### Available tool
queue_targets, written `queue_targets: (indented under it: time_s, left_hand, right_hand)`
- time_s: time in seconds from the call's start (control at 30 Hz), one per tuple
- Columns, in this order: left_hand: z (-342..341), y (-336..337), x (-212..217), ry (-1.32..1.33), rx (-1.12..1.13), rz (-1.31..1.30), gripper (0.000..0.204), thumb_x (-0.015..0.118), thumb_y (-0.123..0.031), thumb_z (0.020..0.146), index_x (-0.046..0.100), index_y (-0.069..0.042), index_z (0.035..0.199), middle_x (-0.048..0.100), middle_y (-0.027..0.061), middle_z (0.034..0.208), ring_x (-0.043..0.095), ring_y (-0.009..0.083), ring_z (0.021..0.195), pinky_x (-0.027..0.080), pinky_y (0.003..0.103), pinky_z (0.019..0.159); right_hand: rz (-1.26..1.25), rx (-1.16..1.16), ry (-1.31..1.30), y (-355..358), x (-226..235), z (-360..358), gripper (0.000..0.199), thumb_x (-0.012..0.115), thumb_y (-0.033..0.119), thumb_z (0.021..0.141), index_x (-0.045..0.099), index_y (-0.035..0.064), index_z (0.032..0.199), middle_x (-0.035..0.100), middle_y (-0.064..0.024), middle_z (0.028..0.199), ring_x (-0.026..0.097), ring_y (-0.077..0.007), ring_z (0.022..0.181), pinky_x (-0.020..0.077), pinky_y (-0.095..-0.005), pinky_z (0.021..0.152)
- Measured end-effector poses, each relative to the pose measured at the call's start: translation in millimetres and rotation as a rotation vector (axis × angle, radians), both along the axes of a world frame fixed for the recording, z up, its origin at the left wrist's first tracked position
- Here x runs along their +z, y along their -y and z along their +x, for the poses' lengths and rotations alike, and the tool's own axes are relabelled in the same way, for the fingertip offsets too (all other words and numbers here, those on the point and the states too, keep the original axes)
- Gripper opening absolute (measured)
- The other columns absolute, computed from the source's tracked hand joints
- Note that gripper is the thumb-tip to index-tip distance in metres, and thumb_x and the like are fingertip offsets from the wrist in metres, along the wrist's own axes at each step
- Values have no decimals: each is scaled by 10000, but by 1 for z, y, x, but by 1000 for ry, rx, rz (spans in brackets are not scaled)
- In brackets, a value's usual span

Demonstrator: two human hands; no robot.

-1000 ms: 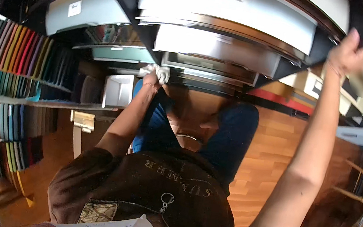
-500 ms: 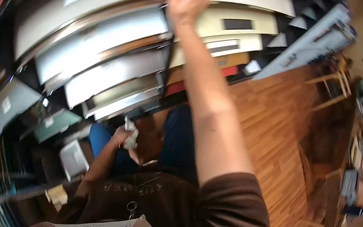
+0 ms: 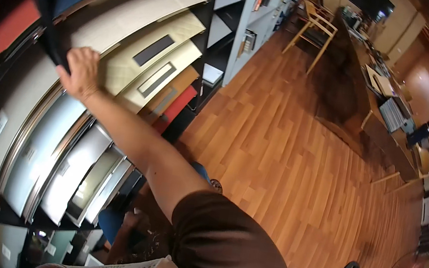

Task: Wiping down and organizing items on a large shelving unit using a cloth.

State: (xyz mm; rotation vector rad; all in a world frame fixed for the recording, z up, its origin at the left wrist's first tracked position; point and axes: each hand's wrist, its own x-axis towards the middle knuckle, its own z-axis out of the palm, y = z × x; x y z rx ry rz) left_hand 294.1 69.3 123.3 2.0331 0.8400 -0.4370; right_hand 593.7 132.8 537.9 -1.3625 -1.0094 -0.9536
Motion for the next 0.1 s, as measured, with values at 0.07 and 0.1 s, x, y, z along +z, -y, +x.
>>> queue_targets:
  time_s: [0.07,0.1]
  left_hand:
    - [1,-19,-19,-72,-31,-26,511,691,-433,777,650,19,1010,667,185,926,651,299,875,502,368,763]
    - [7,-28,-8,-68,-102,-50,511,691,-433,777,650,19,1010,667,185,926,651,299,875,502,368,763]
  right_hand:
    - [-12,39,-29,0,-5,-3,412,561,367,824,542,-4,1001,542,-171,1010,469,-336,973,322,-455,855]
    - [-35,8,-39,12,-4,11,428,552,370,830,546,-14,1019,545,-175,1041,466,-335,999,320,-456,873]
